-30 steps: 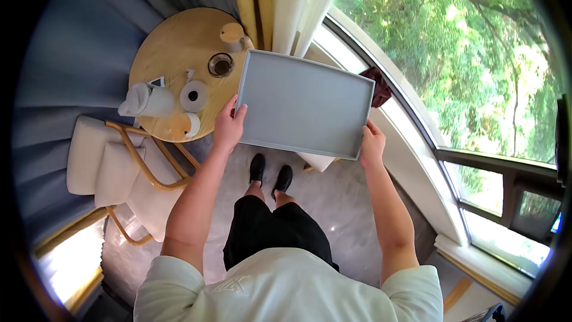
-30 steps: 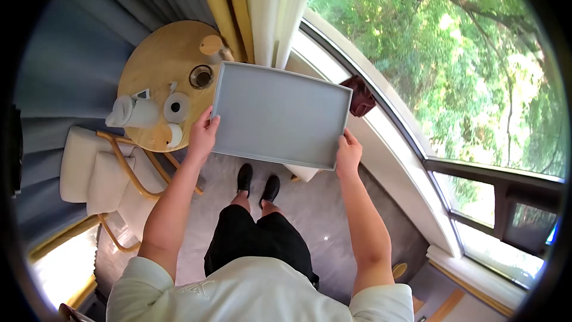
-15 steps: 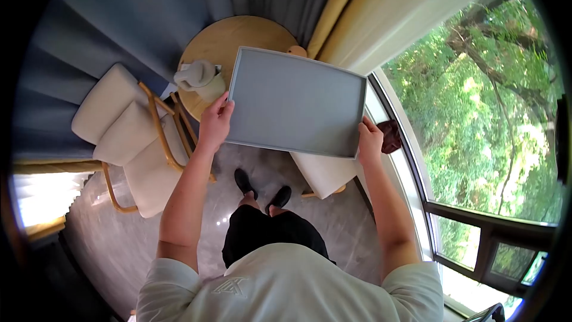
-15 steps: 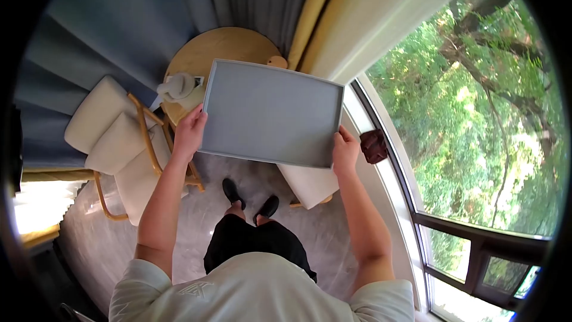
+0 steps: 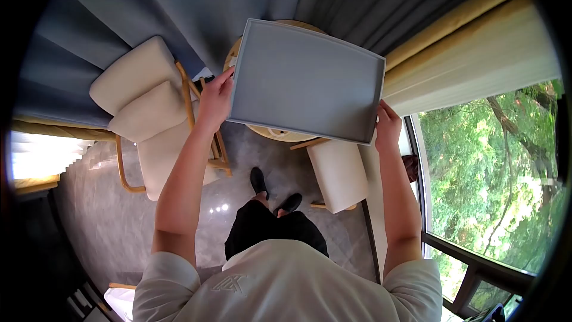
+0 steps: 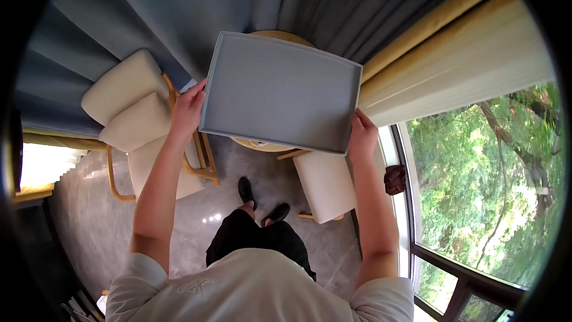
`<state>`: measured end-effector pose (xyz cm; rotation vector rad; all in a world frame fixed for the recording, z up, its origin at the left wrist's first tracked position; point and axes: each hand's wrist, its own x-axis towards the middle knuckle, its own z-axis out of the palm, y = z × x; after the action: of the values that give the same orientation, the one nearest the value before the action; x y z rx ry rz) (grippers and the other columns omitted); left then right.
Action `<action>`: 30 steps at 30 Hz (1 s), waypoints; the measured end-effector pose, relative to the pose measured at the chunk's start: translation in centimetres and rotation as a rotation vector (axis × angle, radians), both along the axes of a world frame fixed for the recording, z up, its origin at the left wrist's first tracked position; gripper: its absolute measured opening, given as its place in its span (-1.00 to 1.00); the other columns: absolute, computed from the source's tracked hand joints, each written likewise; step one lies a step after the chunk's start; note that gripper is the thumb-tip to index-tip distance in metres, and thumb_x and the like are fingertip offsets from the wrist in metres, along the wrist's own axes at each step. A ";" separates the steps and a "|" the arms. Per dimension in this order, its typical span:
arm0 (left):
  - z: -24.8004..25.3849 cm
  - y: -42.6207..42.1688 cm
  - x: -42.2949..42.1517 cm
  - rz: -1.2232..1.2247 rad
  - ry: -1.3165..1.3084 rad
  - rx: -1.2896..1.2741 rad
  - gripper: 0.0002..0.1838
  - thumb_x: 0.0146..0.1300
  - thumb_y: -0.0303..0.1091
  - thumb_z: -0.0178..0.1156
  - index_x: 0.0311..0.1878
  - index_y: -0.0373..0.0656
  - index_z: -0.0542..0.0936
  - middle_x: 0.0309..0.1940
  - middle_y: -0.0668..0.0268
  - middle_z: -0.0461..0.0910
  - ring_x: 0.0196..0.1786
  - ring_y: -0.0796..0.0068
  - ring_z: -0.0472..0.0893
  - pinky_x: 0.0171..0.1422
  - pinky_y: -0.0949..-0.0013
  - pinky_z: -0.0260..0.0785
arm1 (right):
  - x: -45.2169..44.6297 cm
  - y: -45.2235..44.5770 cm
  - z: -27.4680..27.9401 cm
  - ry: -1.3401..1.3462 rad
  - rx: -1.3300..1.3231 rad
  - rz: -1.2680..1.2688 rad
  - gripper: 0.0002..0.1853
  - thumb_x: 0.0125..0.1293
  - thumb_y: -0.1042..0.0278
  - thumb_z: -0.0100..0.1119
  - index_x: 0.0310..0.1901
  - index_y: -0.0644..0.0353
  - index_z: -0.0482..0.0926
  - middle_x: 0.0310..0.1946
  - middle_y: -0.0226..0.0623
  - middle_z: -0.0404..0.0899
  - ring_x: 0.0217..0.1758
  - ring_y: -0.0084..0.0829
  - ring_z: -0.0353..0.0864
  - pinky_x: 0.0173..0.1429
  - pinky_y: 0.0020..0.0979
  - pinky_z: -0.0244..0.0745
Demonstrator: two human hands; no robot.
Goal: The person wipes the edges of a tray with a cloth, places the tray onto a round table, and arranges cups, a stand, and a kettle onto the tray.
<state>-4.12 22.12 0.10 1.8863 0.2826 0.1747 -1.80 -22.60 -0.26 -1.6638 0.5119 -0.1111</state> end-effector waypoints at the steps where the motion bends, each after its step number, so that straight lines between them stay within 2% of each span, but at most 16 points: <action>1: 0.0 1.0 0.5 0.002 0.009 -0.010 -0.58 0.63 -0.32 0.08 0.46 -0.12 0.56 -0.10 0.20 0.76 -0.08 0.56 0.63 0.13 0.46 0.44 | 0.7 1.2 0.7 0.007 -0.010 -0.004 -0.57 0.49 0.42 0.23 0.32 0.41 0.62 -0.07 -0.30 0.74 -0.14 -0.58 0.64 -0.13 -0.49 0.53; 4: 0.1 3.1 1.8 0.007 0.032 -0.054 -0.58 0.62 -0.35 0.07 0.46 -0.13 0.55 -0.05 0.20 0.77 -0.05 0.57 0.63 0.17 0.47 0.44 | 2.5 4.2 1.9 0.002 -0.044 -0.034 -0.58 0.48 0.40 0.22 0.30 0.38 0.66 -0.14 -0.37 0.74 -0.19 -0.64 0.57 -0.07 -0.52 0.48; 13: -0.3 6.5 5.5 0.039 0.047 -0.133 -0.58 0.61 -0.42 0.06 0.46 -0.15 0.57 0.02 0.21 0.78 -0.02 0.57 0.67 0.19 0.47 0.47 | 7.5 7.2 0.5 -0.084 -0.028 0.047 -0.59 0.50 0.40 0.20 0.29 0.39 0.66 0.06 -0.26 0.77 0.08 -0.50 0.66 0.21 -0.46 0.51; 16: -0.4 7.0 7.2 0.056 0.046 -0.119 -0.58 0.61 -0.43 0.06 0.45 -0.14 0.57 0.04 0.21 0.79 0.01 0.57 0.68 0.20 0.47 0.47 | 9.6 7.2 0.1 -0.074 -0.029 0.096 -0.58 0.48 0.36 0.27 0.28 0.40 0.66 0.07 -0.24 0.76 0.10 -0.51 0.68 0.19 -0.45 0.54; 21: 0.3 7.0 10.6 0.068 0.061 -0.111 -0.59 0.61 -0.45 0.04 0.44 -0.15 0.58 0.10 0.20 0.77 0.06 0.56 0.68 0.24 0.47 0.46 | 14.0 7.4 -1.2 -0.080 -0.018 0.088 -0.59 0.49 0.34 0.27 0.26 0.38 0.68 0.02 -0.28 0.78 0.05 -0.53 0.69 0.16 -0.47 0.55; 24: 1.0 6.7 12.9 0.056 0.149 -0.128 -0.58 0.65 -0.48 0.01 0.49 -0.21 0.53 0.29 0.24 0.68 0.25 0.54 0.63 0.38 0.45 0.43 | 16.7 7.8 -1.4 -0.091 -0.010 0.119 -0.61 0.49 0.34 0.27 0.25 0.37 0.70 0.00 -0.29 0.79 0.03 -0.56 0.68 0.16 -0.48 0.54; 27: -0.5 6.6 15.4 0.042 0.121 -0.147 -0.58 0.65 -0.49 0.01 0.49 -0.19 0.53 0.28 0.25 0.68 0.23 0.55 0.64 0.37 0.47 0.43 | 20.0 7.1 -2.5 -0.064 -0.076 0.118 -0.60 0.45 0.35 0.28 0.24 0.35 0.71 -0.10 -0.37 0.78 -0.10 -0.61 0.62 0.05 -0.48 0.52; 30: -2.3 5.7 17.9 0.062 0.091 -0.139 -0.56 0.58 -0.53 0.05 0.45 -0.16 0.57 0.17 0.23 0.75 0.14 0.55 0.67 0.33 0.46 0.43 | 23.7 5.6 -4.6 -0.010 -0.124 0.135 -0.58 0.42 0.32 0.30 0.23 0.33 0.71 -0.18 -0.43 0.75 -0.20 -0.64 0.55 -0.06 -0.48 0.49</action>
<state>13.73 27.84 -2.23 1.7515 0.4058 0.1079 21.90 -16.98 -4.87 -1.8137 0.3903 -0.0528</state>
